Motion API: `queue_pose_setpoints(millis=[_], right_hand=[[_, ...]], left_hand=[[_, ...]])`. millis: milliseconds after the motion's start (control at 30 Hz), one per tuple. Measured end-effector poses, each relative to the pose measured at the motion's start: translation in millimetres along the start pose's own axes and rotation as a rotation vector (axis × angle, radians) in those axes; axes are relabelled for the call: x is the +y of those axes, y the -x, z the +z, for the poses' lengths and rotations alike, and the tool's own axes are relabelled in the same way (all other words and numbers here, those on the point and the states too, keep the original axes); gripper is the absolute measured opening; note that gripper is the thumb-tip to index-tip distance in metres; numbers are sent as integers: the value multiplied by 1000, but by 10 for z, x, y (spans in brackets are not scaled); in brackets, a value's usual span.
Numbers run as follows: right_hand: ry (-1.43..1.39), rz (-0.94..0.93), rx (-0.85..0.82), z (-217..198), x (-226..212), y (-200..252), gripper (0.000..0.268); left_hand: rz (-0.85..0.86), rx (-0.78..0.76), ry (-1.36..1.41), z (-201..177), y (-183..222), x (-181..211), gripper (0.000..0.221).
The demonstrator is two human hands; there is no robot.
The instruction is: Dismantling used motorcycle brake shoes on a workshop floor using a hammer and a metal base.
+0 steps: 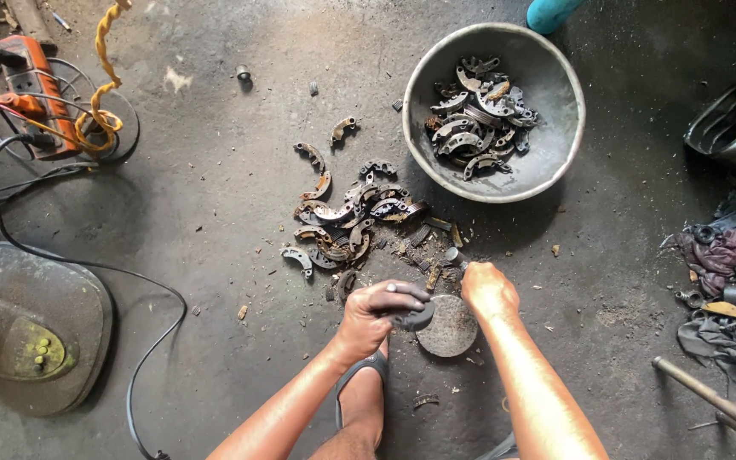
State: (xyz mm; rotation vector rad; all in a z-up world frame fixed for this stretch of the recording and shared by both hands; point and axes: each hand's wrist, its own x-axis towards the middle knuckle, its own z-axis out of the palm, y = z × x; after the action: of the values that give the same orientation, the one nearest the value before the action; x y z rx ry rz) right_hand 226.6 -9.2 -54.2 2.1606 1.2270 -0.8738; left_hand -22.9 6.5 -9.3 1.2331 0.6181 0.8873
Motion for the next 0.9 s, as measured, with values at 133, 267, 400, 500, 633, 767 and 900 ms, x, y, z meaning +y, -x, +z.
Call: queue_pose_setpoints(millis=[133,267,400,500,633,767,900], right_hand=[[17,27,-25,-58,-66,16,25],[-17,66,-57,-107,-89,39,26],[-13,54,-49,-120,-96,55,27],[-5,64,-70,-140,-106,63,27],[-32,35,-34,-65,-40,36,25],[-128,35,2,-71,73,204,31],[-515,78,126,214,409,334,43]], left_hand=[[151,-31,-222,-40,-22,128,26],[295,7,-323,-21,-22,173,29],[331,40,-409,2,75,5,35],[341,20,-430,25,80,14,37],[365,-1,-464,69,103,-205,40],[330,-85,-628,202,135,-597,46],[232,-162,-747,415,217,-1078,51]])
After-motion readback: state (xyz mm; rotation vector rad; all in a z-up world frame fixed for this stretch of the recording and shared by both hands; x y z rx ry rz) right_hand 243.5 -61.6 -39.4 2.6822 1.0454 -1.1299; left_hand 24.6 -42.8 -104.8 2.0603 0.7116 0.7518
